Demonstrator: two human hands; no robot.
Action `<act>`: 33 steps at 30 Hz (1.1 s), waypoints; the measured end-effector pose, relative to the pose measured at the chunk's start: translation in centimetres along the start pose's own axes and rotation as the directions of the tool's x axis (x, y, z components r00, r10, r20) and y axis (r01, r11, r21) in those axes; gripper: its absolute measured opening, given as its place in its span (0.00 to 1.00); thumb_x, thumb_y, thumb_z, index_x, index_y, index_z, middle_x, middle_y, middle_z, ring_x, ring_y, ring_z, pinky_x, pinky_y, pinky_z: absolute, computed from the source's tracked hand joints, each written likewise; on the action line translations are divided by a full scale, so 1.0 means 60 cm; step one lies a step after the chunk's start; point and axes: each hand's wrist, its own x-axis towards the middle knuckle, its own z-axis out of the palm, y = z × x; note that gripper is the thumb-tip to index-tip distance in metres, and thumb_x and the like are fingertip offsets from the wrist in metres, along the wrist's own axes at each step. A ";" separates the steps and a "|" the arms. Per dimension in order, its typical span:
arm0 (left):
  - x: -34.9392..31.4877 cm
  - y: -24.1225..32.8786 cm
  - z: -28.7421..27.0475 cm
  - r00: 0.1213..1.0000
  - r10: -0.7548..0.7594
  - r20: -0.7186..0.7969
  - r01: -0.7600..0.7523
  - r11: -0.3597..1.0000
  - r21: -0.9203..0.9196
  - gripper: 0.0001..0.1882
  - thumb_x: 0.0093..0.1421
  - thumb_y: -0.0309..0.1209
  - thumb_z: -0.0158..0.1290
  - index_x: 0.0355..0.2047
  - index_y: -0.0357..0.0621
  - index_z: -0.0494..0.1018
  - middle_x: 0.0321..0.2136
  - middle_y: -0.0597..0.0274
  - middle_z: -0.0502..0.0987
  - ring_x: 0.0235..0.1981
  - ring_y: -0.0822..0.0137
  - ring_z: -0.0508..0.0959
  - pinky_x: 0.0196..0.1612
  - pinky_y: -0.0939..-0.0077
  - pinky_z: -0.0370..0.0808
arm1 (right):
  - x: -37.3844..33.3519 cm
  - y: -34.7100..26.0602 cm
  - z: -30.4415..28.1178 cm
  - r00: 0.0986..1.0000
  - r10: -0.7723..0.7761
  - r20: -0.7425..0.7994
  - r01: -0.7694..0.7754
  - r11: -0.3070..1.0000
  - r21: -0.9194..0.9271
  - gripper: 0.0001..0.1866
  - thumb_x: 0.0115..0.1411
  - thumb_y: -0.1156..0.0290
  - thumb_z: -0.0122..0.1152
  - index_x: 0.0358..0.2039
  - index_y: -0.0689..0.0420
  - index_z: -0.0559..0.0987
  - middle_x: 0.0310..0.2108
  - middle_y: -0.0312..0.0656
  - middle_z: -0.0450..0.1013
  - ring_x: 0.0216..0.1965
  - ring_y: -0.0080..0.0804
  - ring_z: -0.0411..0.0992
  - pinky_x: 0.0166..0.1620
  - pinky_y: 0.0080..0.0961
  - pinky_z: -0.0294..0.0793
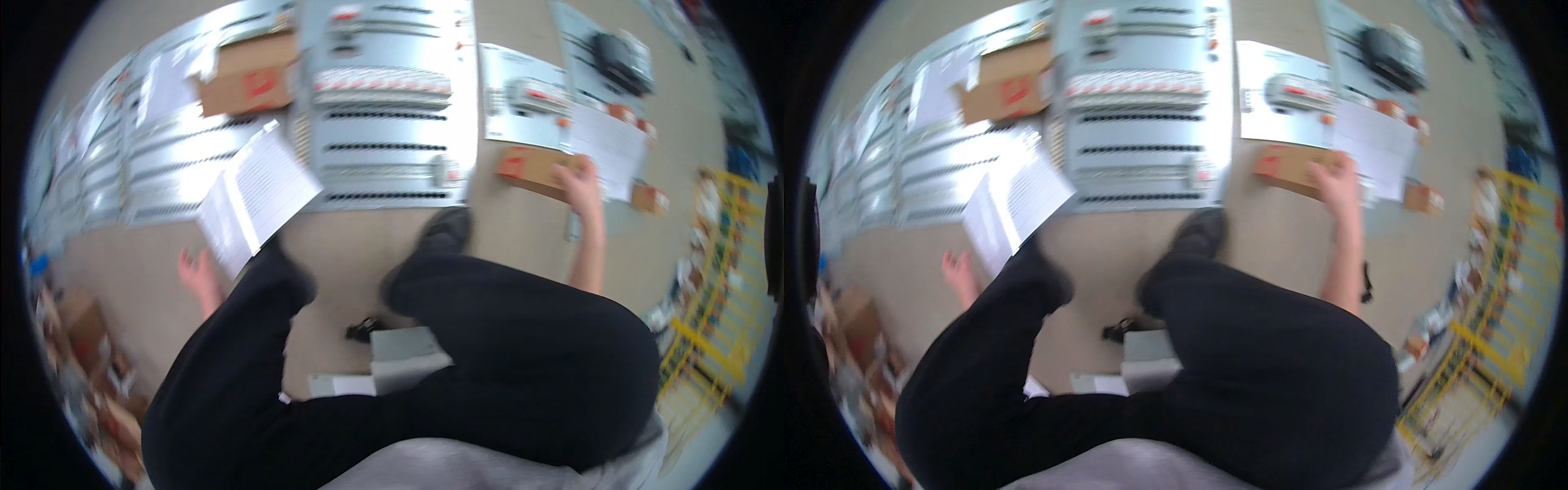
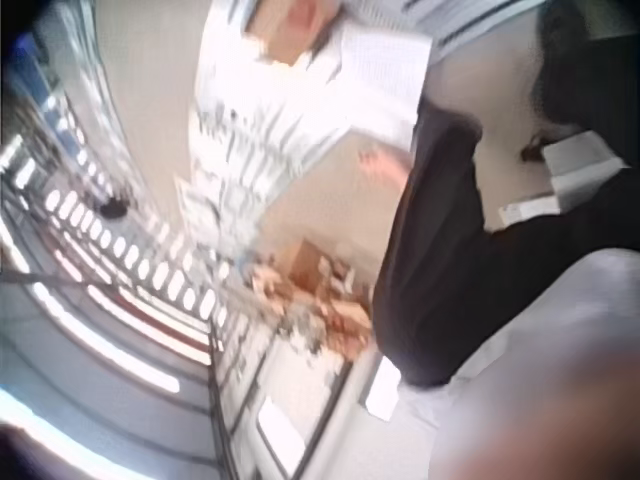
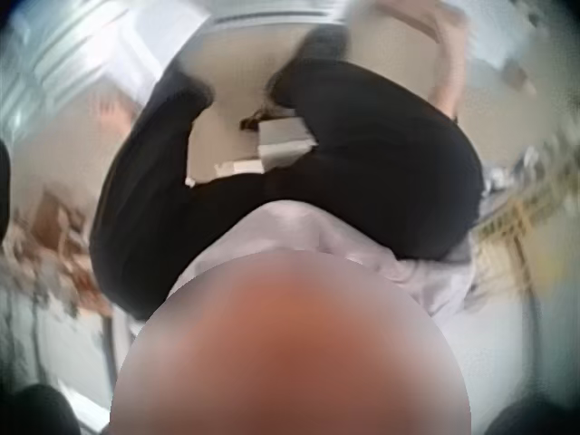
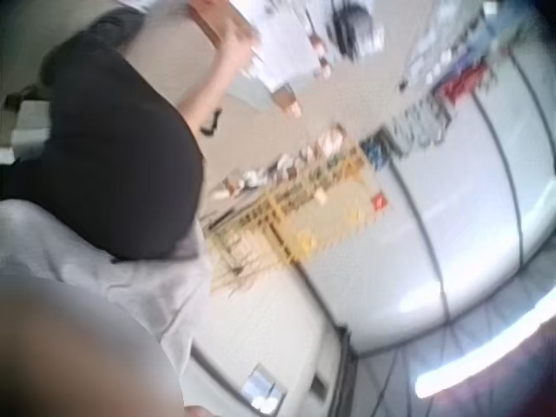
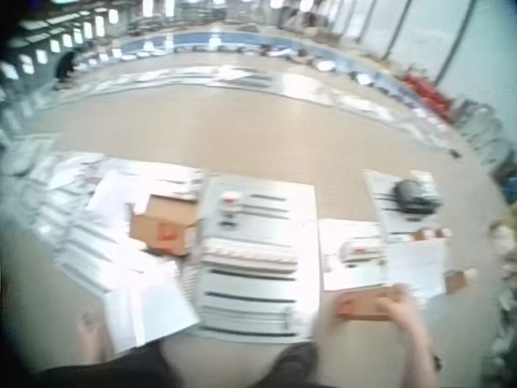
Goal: The person unpacks small red-and-white circuit breakers from a cardboard box and snaps them into slots on a DIN rail mounted on a metal panel. They then adjust the installed breakers and handle a paper document on the floor.
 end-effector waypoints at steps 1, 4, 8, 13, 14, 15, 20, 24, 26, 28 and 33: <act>-0.011 0.006 -0.086 0.999 0.002 -0.051 0.001 0.998 0.061 0.34 0.68 0.33 0.64 0.72 0.38 0.69 0.70 0.42 0.69 0.71 0.50 0.70 0.75 0.50 0.67 | -0.016 0.044 -0.046 0.996 0.015 0.088 -0.028 0.989 0.144 0.25 0.66 0.60 0.75 0.58 0.57 0.79 0.45 0.40 0.82 0.46 0.31 0.81 0.50 0.31 0.82; -0.025 0.057 -0.037 0.959 0.116 0.259 -0.085 0.988 -0.128 0.20 0.73 0.32 0.59 0.61 0.36 0.77 0.57 0.53 0.79 0.59 0.58 0.78 0.65 0.64 0.74 | -0.090 -0.001 -0.103 1.000 0.003 0.008 -0.005 0.958 0.288 0.22 0.69 0.64 0.72 0.59 0.60 0.80 0.49 0.38 0.81 0.49 0.25 0.79 0.51 0.25 0.80; -0.116 0.217 -0.067 0.793 0.146 0.591 -0.175 0.985 -0.009 0.18 0.72 0.33 0.61 0.60 0.41 0.77 0.48 0.58 0.83 0.50 0.65 0.81 0.57 0.66 0.78 | -0.161 -0.126 -0.107 0.978 -0.119 0.173 0.012 0.854 0.520 0.29 0.71 0.55 0.65 0.67 0.56 0.75 0.54 0.39 0.79 0.52 0.30 0.80 0.45 0.26 0.82; -0.137 0.286 -0.008 0.115 0.728 0.676 -0.803 0.469 -0.368 0.52 0.56 0.45 0.77 0.76 0.50 0.62 0.71 0.46 0.65 0.70 0.43 0.71 0.70 0.52 0.73 | -0.182 -0.268 0.046 0.778 -0.095 0.622 -0.353 0.752 0.557 0.36 0.69 0.51 0.65 0.71 0.55 0.70 0.60 0.46 0.75 0.53 0.38 0.82 0.41 0.36 0.89; -0.131 0.291 0.006 0.043 0.799 0.600 -0.811 0.378 -0.446 0.54 0.55 0.46 0.78 0.76 0.50 0.61 0.72 0.46 0.64 0.70 0.42 0.71 0.69 0.51 0.74 | -0.166 -0.253 0.116 0.737 -0.132 0.663 -0.360 0.753 0.551 0.39 0.67 0.49 0.66 0.72 0.55 0.68 0.58 0.48 0.75 0.52 0.43 0.83 0.35 0.42 0.91; -0.133 0.295 0.005 -0.012 0.851 0.524 -0.819 0.293 -0.494 0.56 0.54 0.47 0.79 0.77 0.51 0.61 0.72 0.46 0.64 0.69 0.41 0.71 0.68 0.51 0.75 | -0.177 -0.278 0.166 0.558 -0.140 0.818 -0.468 0.761 0.450 0.38 0.67 0.49 0.67 0.71 0.54 0.69 0.56 0.50 0.75 0.50 0.45 0.83 0.31 0.44 0.91; -0.135 0.262 0.044 -0.187 0.290 0.938 -0.787 0.527 -0.320 0.47 0.57 0.56 0.69 0.70 0.46 0.69 0.52 0.50 0.81 0.53 0.46 0.83 0.57 0.54 0.80 | -0.245 -0.235 0.356 0.157 -0.063 0.986 -0.673 0.723 0.154 0.28 0.70 0.53 0.68 0.66 0.49 0.74 0.55 0.45 0.77 0.48 0.39 0.81 0.29 0.39 0.87; -0.125 0.223 0.080 -0.216 0.092 0.972 -0.779 0.583 -0.229 0.48 0.57 0.55 0.69 0.72 0.43 0.67 0.56 0.45 0.81 0.53 0.41 0.84 0.57 0.52 0.82 | -0.265 -0.185 0.411 0.218 0.194 0.957 -0.617 0.787 -0.019 0.30 0.80 0.44 0.51 0.69 0.53 0.73 0.59 0.45 0.77 0.54 0.38 0.78 0.39 0.38 0.83; -0.127 0.201 0.098 -0.209 0.106 0.972 -0.738 0.635 -0.228 0.48 0.58 0.55 0.69 0.72 0.43 0.67 0.56 0.44 0.81 0.53 0.42 0.84 0.57 0.52 0.82 | -0.265 -0.208 0.410 0.284 0.096 0.954 -0.629 0.770 0.110 0.33 0.80 0.43 0.52 0.70 0.55 0.71 0.62 0.47 0.75 0.58 0.41 0.76 0.43 0.39 0.84; -0.130 0.194 0.110 -0.170 0.091 0.981 -0.695 0.695 -0.185 0.48 0.59 0.54 0.68 0.73 0.43 0.65 0.58 0.43 0.80 0.55 0.42 0.84 0.59 0.52 0.81 | -0.273 -0.250 0.403 0.369 0.014 0.929 -0.628 0.741 0.238 0.37 0.78 0.45 0.57 0.75 0.59 0.64 0.69 0.52 0.69 0.65 0.45 0.73 0.55 0.44 0.83; -0.136 0.162 0.134 0.118 0.538 0.835 -0.658 0.672 -0.340 0.52 0.60 0.48 0.70 0.78 0.45 0.56 0.67 0.42 0.71 0.65 0.39 0.77 0.68 0.50 0.77 | -0.251 -0.281 0.441 0.474 -0.299 0.829 -0.374 0.783 0.496 0.44 0.71 0.61 0.71 0.79 0.61 0.59 0.75 0.53 0.60 0.62 0.43 0.76 0.63 0.45 0.80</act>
